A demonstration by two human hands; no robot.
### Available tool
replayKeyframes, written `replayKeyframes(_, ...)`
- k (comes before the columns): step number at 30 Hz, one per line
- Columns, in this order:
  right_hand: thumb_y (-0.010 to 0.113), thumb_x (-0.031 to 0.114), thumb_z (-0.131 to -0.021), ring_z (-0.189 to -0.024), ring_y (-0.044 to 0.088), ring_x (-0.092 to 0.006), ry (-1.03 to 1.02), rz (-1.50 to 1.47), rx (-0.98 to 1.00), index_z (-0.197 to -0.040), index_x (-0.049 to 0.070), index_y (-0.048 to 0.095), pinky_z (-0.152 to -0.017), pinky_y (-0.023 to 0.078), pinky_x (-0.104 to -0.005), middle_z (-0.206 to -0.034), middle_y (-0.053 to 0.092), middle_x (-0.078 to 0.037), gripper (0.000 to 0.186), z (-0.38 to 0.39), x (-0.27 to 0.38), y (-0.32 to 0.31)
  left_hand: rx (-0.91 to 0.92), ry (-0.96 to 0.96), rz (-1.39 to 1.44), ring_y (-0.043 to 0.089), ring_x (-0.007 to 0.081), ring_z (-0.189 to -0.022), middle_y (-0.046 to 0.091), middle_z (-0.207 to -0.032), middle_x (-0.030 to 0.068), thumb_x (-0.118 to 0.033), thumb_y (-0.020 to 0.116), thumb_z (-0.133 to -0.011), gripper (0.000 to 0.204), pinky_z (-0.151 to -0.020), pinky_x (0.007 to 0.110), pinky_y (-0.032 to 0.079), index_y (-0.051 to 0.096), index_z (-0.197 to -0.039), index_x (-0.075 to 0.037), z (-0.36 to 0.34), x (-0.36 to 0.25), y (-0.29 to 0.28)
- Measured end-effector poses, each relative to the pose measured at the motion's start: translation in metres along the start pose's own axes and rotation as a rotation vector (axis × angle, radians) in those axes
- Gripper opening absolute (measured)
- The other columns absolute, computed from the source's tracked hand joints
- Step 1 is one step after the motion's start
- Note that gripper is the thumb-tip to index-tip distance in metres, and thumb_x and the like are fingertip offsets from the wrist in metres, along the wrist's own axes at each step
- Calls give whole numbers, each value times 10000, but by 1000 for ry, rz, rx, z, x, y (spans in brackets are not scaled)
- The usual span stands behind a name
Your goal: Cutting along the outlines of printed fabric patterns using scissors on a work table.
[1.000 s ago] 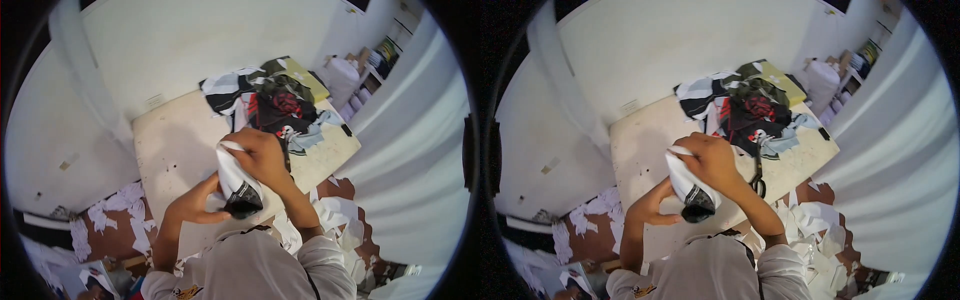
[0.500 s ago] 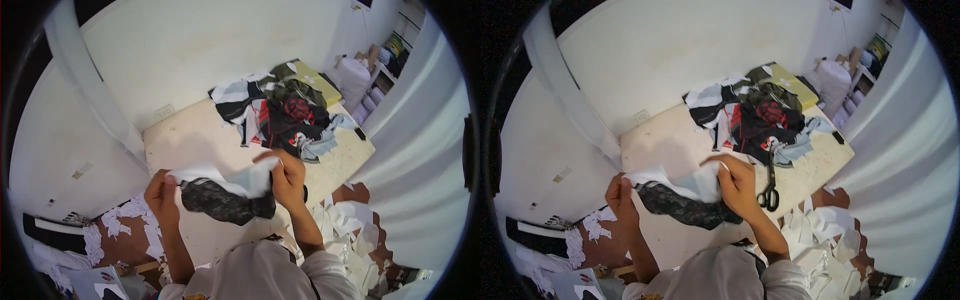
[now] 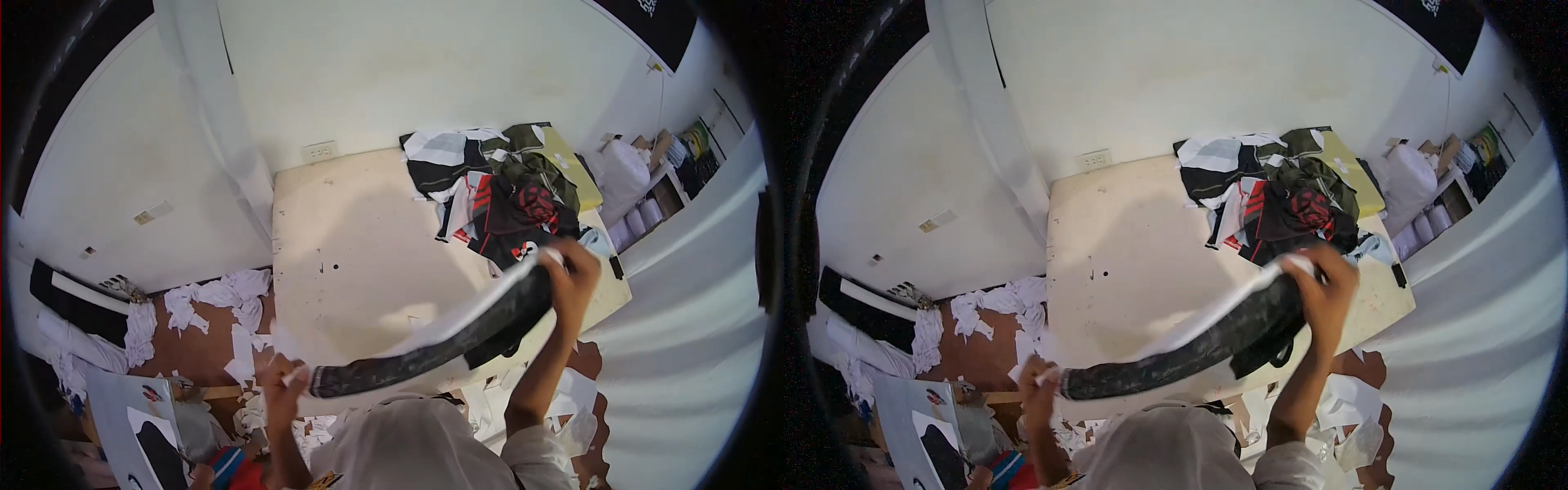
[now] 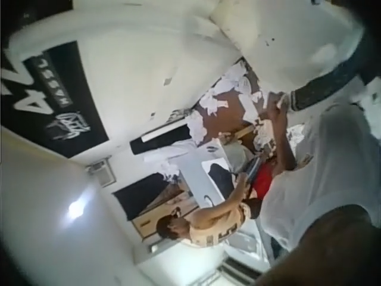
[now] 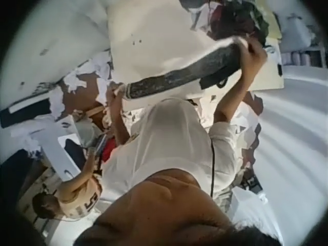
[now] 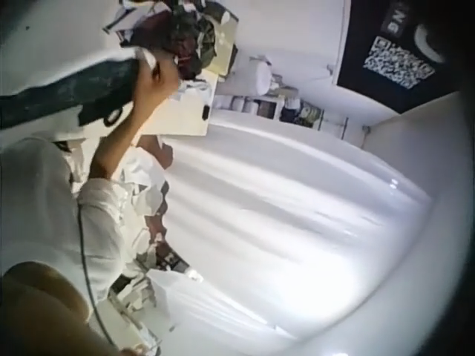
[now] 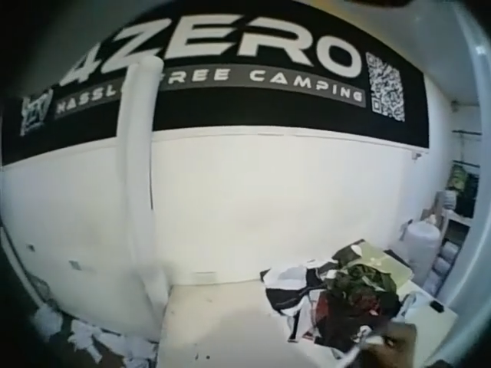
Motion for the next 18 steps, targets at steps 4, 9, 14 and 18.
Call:
replayKeyframes(4, 796, 199, -761, -688, 631, -170, -207, -77, 322, -857, 18, 715, -654, 489, -294, -772, 681, -73, 220, -92, -1, 114, -160, -132, 44, 347, 48, -675, 361, -731, -43, -17, 629, -915, 320, -601, 203, 288, 354, -793, -127, 30, 23, 14)
replayKeyframes(9, 827, 483, -691, -937, 644, -311, -488, -98, 485, -1081, 82, 675, -813, 510, -389, -1000, 650, -123, 580, -106, 12, 310, -382, -188, -11, 407, 55, -727, 470, -831, -26, -72, 607, -957, 168, -646, 223, 337, 455, -1025, -96, 49, 99, -7)
replayKeyframes(14, 769, 434, -801, -1210, 539, -367, -481, -196, 515, -1250, 74, 617, -1022, 450, -430, -1273, 565, -171, 595, 11, 12, 353, -560, -322, -136, 554, 126, -781, 633, -961, 95, -67, 625, -941, 408, -687, 266, 432, 462, -1315, -49, 93, 176, -26)
replayKeyframes(18, 750, 419, -825, -1313, 456, -392, -352, -68, 556, -1316, 90, 586, -1091, 390, -469, -1379, 504, -187, 613, 95, -45, 345, -540, -269, -642, 662, 303, -887, 670, -1020, 203, -106, 735, -828, 620, -760, 385, 511, 422, -1361, -53, 110, 201, -35)
Point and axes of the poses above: each hand's wrist, its own z-axis away from the middle knuckle, its own y-axis out of the palm, x = y × z, the point moved 1 cm from there along -z, towards the middle knuckle
